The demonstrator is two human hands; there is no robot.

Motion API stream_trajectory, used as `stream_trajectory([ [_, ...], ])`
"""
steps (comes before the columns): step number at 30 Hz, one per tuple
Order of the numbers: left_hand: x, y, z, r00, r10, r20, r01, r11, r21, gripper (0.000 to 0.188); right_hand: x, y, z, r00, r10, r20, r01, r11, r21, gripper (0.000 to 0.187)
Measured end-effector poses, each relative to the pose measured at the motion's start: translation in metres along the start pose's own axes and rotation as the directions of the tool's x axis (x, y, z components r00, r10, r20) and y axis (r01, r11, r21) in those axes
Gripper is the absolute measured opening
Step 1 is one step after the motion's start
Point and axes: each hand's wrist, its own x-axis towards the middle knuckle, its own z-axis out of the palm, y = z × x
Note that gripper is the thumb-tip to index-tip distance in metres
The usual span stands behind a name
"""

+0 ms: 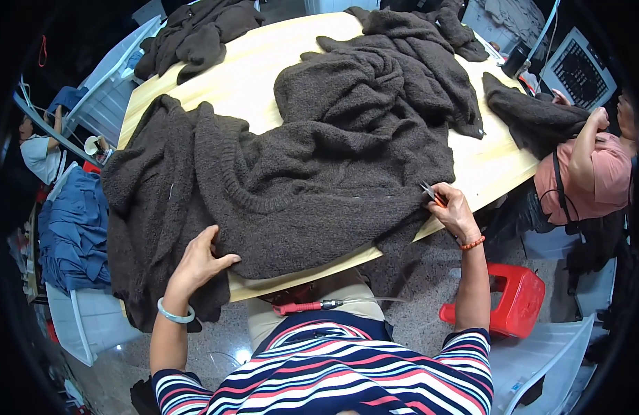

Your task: Trimming loose threads from brown wool garments using scissors on an industrial work table.

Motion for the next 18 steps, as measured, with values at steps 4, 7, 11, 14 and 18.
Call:
stream_trajectory([
  [4,0.012,0.019,0.021,0.841,0.364,-0.399,-0.243,0.915,0.322,0.066,-0.007,-0.011,-0.007,0.994,0.086,0.073,-0.092,0.991,0.093,0.023],
  [7,0.035,0.055,0.031,0.736,0.565,-0.374,-0.445,0.819,0.361,0.056,-0.013,0.001,-0.008,0.995,-0.061,0.074,0.046,0.979,0.199,0.027],
  [11,0.078,0.084,0.068,0.774,0.584,-0.244,-0.524,0.808,0.270,0.053,-0.013,0.002,-0.008,0.992,0.023,0.123,-0.040,0.989,0.140,0.027],
  [14,0.093,0.086,0.081,0.819,0.538,-0.197,-0.495,0.838,0.231,0.055,-0.014,-0.002,-0.003,0.998,-0.056,0.025,0.055,0.997,0.053,0.029],
  [18,0.062,0.104,0.064,0.808,0.560,0.186,-0.496,0.815,-0.298,0.050,-0.028,0.000,-0.009,0.992,0.110,0.063,-0.107,0.993,-0.046,0.021],
])
